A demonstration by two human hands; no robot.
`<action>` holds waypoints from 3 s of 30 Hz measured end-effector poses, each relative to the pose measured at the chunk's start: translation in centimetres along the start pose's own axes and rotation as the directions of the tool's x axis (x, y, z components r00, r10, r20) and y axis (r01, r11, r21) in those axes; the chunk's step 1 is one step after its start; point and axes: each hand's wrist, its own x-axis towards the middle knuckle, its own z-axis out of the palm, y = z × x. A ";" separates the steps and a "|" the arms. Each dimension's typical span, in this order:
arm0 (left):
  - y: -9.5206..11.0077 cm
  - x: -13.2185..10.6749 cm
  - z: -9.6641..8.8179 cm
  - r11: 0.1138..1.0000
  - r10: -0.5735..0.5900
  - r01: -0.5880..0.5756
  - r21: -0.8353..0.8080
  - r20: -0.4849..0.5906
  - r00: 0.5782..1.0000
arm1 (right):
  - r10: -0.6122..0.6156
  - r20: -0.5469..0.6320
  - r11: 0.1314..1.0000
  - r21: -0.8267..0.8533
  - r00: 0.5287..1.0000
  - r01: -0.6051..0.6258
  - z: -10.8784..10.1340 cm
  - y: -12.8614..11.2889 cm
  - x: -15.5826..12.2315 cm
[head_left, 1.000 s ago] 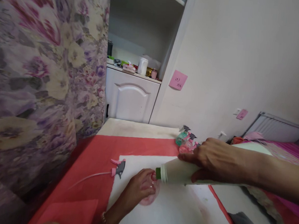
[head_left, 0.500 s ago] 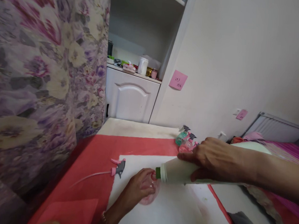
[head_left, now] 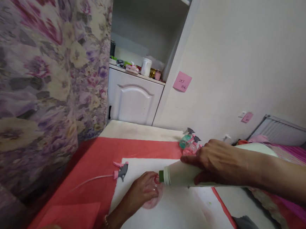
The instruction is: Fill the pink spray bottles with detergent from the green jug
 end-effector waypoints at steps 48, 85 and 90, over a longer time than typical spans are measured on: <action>0.2 0.0 0.1 0.999 -0.029 0.029 -0.032 -0.008 1.000 | -0.033 0.038 0.995 -0.094 0.999 0.036 -1.2 -0.6 1.2; 0.3 -0.2 0.1 0.999 -0.040 0.040 -0.020 -0.024 0.999 | -0.133 0.011 0.975 -0.179 0.991 0.133 -2.5 -1.5 2.5; 0.5 -0.3 0.1 0.999 -0.040 0.042 0.029 -0.043 0.998 | -0.117 0.034 0.976 -0.180 0.993 0.121 -2.8 -1.9 2.8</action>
